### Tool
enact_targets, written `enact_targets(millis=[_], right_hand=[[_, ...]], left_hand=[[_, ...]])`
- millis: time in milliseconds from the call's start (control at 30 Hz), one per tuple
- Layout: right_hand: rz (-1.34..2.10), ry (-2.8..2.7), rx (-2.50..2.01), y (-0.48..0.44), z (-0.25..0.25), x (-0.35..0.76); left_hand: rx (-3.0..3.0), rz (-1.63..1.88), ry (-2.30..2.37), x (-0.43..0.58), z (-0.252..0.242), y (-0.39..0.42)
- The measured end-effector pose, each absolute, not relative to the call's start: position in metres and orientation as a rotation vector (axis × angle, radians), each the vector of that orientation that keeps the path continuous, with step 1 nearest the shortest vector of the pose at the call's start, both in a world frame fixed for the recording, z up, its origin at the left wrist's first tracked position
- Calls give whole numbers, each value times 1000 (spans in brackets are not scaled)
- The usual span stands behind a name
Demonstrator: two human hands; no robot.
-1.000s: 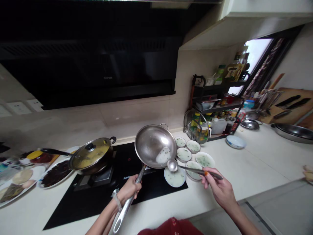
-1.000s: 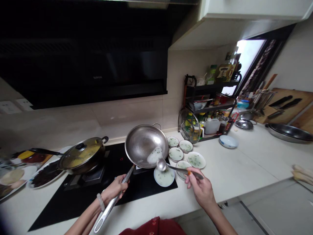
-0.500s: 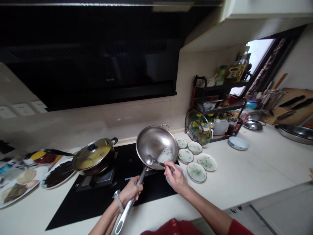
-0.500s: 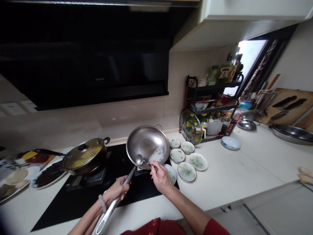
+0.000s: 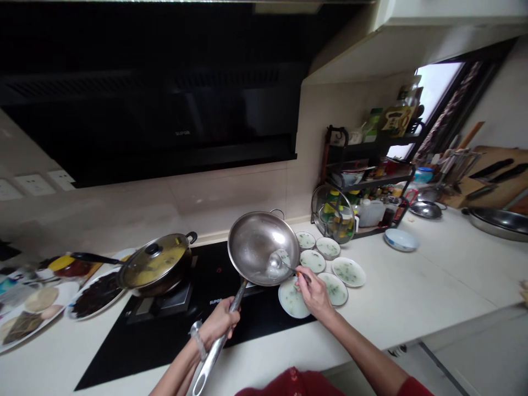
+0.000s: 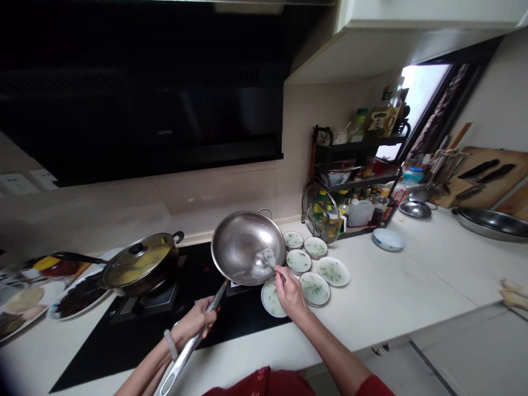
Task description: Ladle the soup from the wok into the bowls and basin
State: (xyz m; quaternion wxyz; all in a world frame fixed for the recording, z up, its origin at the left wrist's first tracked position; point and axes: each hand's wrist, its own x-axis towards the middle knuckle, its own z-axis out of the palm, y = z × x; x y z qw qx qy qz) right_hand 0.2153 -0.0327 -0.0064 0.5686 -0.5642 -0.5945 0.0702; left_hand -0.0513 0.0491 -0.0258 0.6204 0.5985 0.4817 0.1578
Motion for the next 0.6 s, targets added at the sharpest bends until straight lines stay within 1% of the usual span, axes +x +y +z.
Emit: enact_targets(millis=[133, 267, 433, 600], right_hand=[[259, -1432, -1226, -33, 0, 195], [295, -1472, -1229, -32, -9, 184], [237, -1419, -1315, -28, -22, 208], [129, -1361, -1362, -22, -19, 241]], left_hand=[[1368, 366, 1121, -50, -24, 48], [1377, 364, 1123, -49, -24, 48], [1372, 375, 1132, -48, -24, 47], [1360, 372, 1142, -48, -23, 46]])
